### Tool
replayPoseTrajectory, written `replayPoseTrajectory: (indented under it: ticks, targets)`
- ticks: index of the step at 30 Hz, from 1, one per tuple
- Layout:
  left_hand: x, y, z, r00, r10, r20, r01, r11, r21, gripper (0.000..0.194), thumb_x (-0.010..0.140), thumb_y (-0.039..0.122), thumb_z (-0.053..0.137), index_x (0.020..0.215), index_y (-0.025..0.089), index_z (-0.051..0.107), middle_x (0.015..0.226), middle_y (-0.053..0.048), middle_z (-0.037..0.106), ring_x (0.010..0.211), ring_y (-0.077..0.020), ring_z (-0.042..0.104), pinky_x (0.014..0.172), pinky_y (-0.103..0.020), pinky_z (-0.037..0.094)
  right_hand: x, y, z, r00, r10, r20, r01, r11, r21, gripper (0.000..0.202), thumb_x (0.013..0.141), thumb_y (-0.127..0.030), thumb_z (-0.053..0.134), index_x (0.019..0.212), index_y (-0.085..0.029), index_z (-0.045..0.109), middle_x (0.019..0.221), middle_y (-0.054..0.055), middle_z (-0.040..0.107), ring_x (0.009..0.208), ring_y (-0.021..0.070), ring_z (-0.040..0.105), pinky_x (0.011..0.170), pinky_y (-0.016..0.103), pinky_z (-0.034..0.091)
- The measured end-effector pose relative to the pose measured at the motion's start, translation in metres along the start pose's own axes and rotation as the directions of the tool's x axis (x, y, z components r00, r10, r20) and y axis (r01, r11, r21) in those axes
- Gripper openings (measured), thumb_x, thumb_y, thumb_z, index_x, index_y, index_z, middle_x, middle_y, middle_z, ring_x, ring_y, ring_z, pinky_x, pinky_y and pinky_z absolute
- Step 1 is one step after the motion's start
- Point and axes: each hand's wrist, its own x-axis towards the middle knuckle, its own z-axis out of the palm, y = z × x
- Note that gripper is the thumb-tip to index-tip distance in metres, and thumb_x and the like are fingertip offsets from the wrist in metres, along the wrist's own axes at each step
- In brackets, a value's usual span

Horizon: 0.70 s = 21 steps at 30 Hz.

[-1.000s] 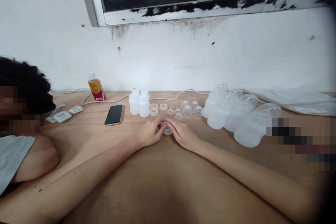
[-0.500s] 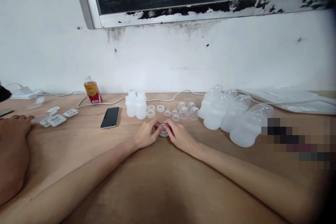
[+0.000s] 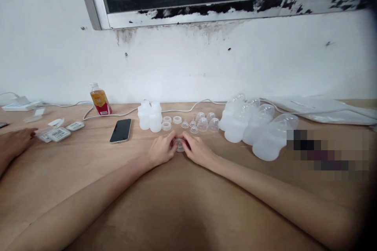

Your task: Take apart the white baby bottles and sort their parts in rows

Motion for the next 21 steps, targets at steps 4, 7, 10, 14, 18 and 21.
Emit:
replayPoseTrajectory:
  ticks: [4, 7, 10, 14, 18, 21]
  targets:
    - [0.0019, -0.0053, 0.0026, 0.999, 0.021, 0.033, -0.015, 0.988, -0.152, 0.014, 0.078, 0.027, 0.041, 0.089, 0.020, 0.047, 0.078, 0.001, 0.059, 0.056, -0.0100, 0.050, 0.051, -0.021, 0.035, -0.0008, 0.0022, -0.0031, 1.000, 0.006, -0.010, -0.005, 0.998, 0.058, 0.012, 0.081, -0.019, 0.035, 0.087, -0.018, 0.045, 0.071, 0.001, 0.056, 0.061, 0.0116, 0.050, 0.058, 0.023, 0.036]
    - [0.0029, -0.0086, 0.0042, 0.997, 0.064, 0.049, -0.050, 0.968, -0.247, 0.017, 0.074, 0.025, 0.047, 0.089, 0.018, 0.046, 0.076, 0.001, 0.057, 0.057, -0.0094, 0.048, 0.052, -0.020, 0.035, -0.0012, 0.0031, -0.0051, 1.000, 0.009, -0.004, -0.008, 0.997, 0.072, 0.014, 0.076, -0.018, 0.040, 0.090, -0.018, 0.046, 0.071, 0.000, 0.055, 0.059, 0.0107, 0.048, 0.057, 0.022, 0.035]
    - [0.0028, -0.0095, 0.0048, 0.997, 0.058, 0.055, -0.040, 0.960, -0.278, 0.017, 0.071, 0.022, 0.049, 0.087, 0.017, 0.045, 0.067, 0.003, 0.052, 0.054, -0.0090, 0.045, 0.050, -0.020, 0.034, -0.0020, 0.0023, -0.0064, 0.999, -0.017, 0.029, 0.014, 0.997, 0.078, 0.018, 0.072, -0.016, 0.045, 0.090, -0.018, 0.046, 0.075, 0.001, 0.056, 0.061, 0.0106, 0.048, 0.057, 0.022, 0.035]
    - [0.0028, -0.0065, 0.0044, 0.998, 0.035, 0.049, -0.021, 0.964, -0.266, 0.015, 0.070, 0.018, 0.048, 0.084, 0.017, 0.045, 0.060, 0.005, 0.047, 0.052, -0.0085, 0.042, 0.048, -0.020, 0.031, -0.0029, 0.0008, -0.0070, 0.999, -0.019, 0.045, 0.015, 0.996, 0.091, 0.020, 0.074, -0.014, 0.041, 0.093, -0.018, 0.046, 0.079, 0.002, 0.057, 0.063, 0.0109, 0.048, 0.058, 0.022, 0.035]
    - [0.0053, -0.0036, 0.0057, 1.000, 0.024, 0.009, -0.021, 0.975, -0.223, 0.013, 0.068, 0.013, 0.047, 0.080, 0.017, 0.046, 0.061, 0.004, 0.048, 0.052, -0.0082, 0.042, 0.049, -0.020, 0.031, -0.0019, 0.0011, -0.0058, 0.998, -0.004, 0.059, -0.002, 0.995, 0.100, 0.019, 0.074, -0.014, 0.040, 0.092, -0.018, 0.045, 0.076, 0.002, 0.056, 0.061, 0.0111, 0.048, 0.056, 0.022, 0.035]
    - [0.0072, -0.0043, 0.0070, 1.000, 0.019, -0.013, -0.021, 0.980, -0.196, 0.014, 0.068, 0.012, 0.047, 0.081, 0.017, 0.048, 0.065, 0.003, 0.052, 0.055, -0.0089, 0.045, 0.051, -0.020, 0.032, -0.0004, 0.0021, -0.0036, 0.998, 0.017, 0.052, -0.022, 0.995, 0.100, 0.019, 0.074, -0.013, 0.040, 0.092, -0.017, 0.045, 0.073, 0.002, 0.055, 0.060, 0.0111, 0.047, 0.056, 0.022, 0.035]
